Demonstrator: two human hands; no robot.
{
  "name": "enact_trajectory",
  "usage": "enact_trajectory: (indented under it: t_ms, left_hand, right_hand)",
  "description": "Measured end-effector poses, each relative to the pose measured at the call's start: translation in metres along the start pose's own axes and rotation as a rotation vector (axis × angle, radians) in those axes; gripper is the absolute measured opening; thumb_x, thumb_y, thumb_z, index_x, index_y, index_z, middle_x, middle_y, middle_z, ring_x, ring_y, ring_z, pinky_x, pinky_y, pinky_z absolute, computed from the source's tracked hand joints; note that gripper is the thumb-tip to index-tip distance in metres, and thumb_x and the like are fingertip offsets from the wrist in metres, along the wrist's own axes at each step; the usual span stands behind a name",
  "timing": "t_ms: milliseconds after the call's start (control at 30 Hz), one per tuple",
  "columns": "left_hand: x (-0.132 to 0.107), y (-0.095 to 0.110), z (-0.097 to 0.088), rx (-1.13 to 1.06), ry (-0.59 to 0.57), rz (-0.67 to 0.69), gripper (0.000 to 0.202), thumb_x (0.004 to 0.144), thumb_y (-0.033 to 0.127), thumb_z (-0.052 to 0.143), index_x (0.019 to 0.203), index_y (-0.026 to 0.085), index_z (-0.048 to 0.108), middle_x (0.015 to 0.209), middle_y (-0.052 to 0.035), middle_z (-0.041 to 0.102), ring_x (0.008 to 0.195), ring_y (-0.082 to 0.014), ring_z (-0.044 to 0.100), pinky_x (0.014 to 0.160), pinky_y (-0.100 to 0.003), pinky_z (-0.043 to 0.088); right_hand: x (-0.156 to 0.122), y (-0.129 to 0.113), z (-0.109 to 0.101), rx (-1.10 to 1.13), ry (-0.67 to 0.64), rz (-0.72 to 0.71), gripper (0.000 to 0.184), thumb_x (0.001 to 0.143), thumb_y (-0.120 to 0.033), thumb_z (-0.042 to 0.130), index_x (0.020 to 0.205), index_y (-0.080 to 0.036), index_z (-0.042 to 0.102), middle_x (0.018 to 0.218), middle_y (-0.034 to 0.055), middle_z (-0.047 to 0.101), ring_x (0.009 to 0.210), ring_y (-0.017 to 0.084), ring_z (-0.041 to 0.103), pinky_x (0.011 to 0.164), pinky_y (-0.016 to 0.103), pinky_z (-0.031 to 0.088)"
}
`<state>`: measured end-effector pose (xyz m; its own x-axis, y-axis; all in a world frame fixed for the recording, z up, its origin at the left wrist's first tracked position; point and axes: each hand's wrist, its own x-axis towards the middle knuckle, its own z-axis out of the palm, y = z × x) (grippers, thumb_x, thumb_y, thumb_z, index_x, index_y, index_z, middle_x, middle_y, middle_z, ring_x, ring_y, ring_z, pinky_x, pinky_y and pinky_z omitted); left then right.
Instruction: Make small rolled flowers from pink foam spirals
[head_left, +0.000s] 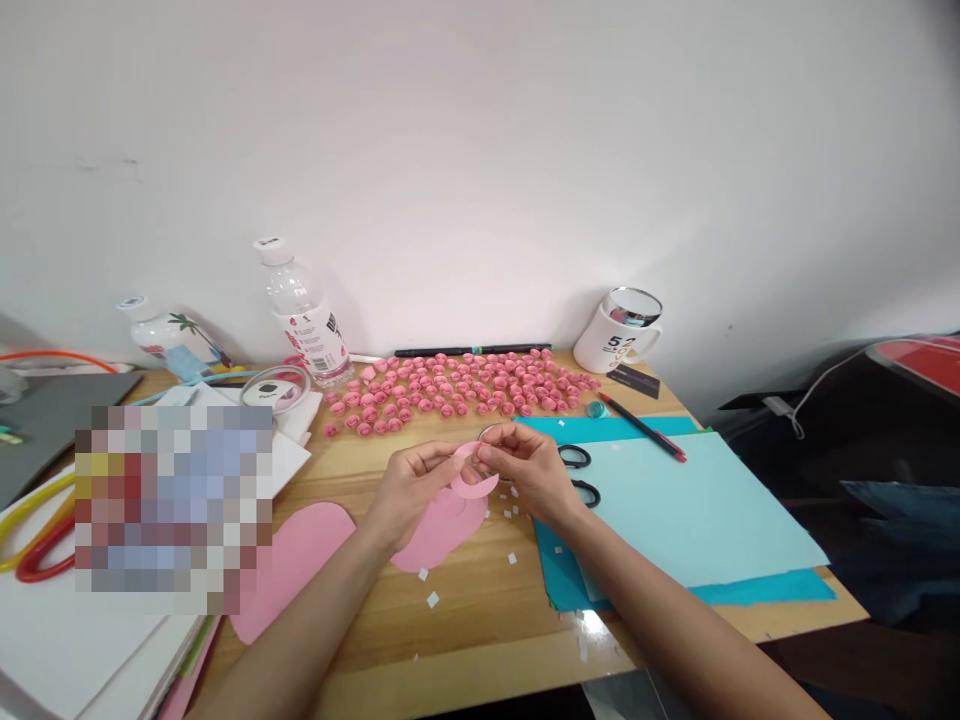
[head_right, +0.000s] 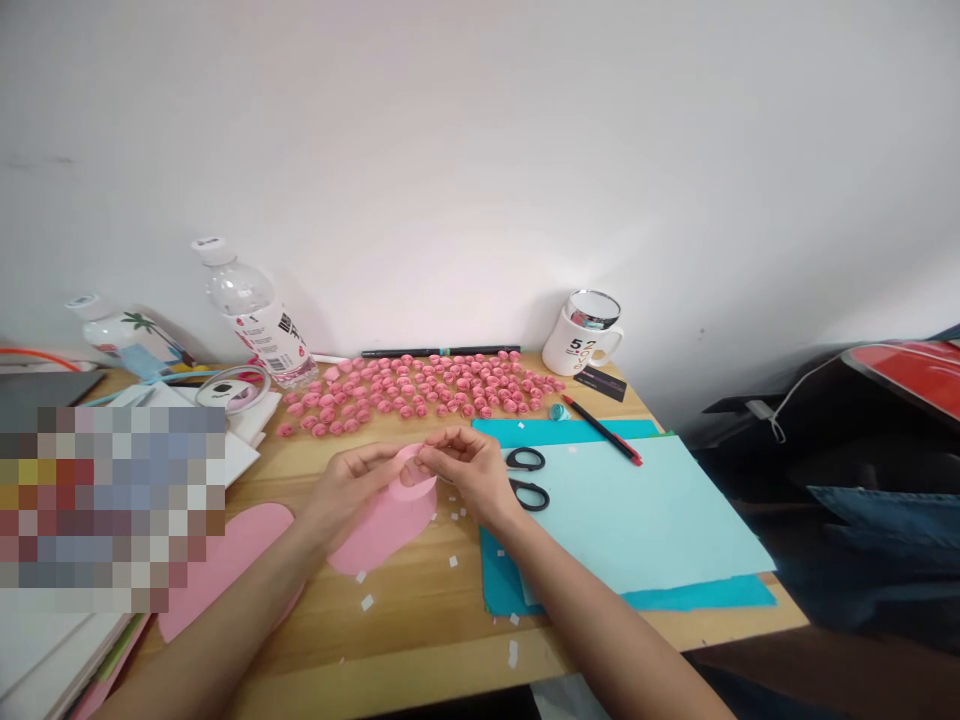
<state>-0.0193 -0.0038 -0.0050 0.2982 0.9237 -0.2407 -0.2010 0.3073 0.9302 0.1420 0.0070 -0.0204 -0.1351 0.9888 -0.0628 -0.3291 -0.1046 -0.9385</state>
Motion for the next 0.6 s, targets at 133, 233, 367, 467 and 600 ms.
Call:
enact_trajectory:
  t_ms: [133,233,367,467,600]
  left_hand:
    - [0.0,-0.0012,0.0002,0.015,-0.015,0.012,0.024,0.073,0.034,0.065,0.086,0.014,0.069,0.075,-0.0061,0.07,0.066,-0.0139,0.062,0.061,-0.022,0.046]
    - [-0.0004,-0.0006,0.0011,0.021,-0.022,0.01,0.024,0.074,0.033,0.064,0.086,0.014,0.069,0.077,-0.0066,0.07,0.069,-0.0143,0.063,0.063,-0.023,0.047]
    - [-0.0012,0.0016,0.0033,0.046,-0.027,0.021,0.025,0.074,0.034,0.064,0.085,0.013,0.069,0.079,-0.0077,0.071,0.072,-0.0166,0.063,0.066,-0.026,0.048]
    - [-0.0012,0.0025,0.0043,0.075,-0.025,0.036,0.025,0.074,0.035,0.063,0.086,0.014,0.069,0.08,-0.0073,0.071,0.073,-0.0168,0.063,0.067,-0.026,0.048]
    - [-0.0008,0.0009,0.0034,0.088,-0.027,0.017,0.025,0.073,0.036,0.063,0.085,0.015,0.069,0.08,-0.0069,0.071,0.07,-0.0154,0.063,0.064,-0.024,0.047]
  right_hand:
    - [0.0002,0.0008,0.0008,-0.02,0.005,-0.014,0.023,0.059,-0.029,0.076,0.068,-0.017,0.059,0.062,-0.001,0.062,0.055,0.011,0.057,0.054,0.024,0.044]
    - [0.0007,0.0015,0.0014,-0.01,0.009,-0.026,0.023,0.06,-0.028,0.076,0.069,-0.017,0.058,0.062,-0.0015,0.061,0.054,0.01,0.056,0.052,0.023,0.043]
    - [0.0004,0.0009,0.0024,0.013,-0.001,-0.041,0.022,0.062,-0.028,0.075,0.069,-0.018,0.057,0.061,-0.0016,0.06,0.053,0.01,0.054,0.05,0.022,0.043]
    - [0.0002,0.0004,0.0024,0.008,0.017,-0.028,0.023,0.059,-0.029,0.076,0.066,-0.017,0.057,0.068,0.0014,0.063,0.056,0.011,0.055,0.049,0.022,0.043]
    - [0.0003,0.0007,0.0014,-0.02,0.032,-0.009,0.023,0.059,-0.029,0.076,0.065,-0.017,0.058,0.062,0.0002,0.063,0.053,0.01,0.055,0.048,0.022,0.044]
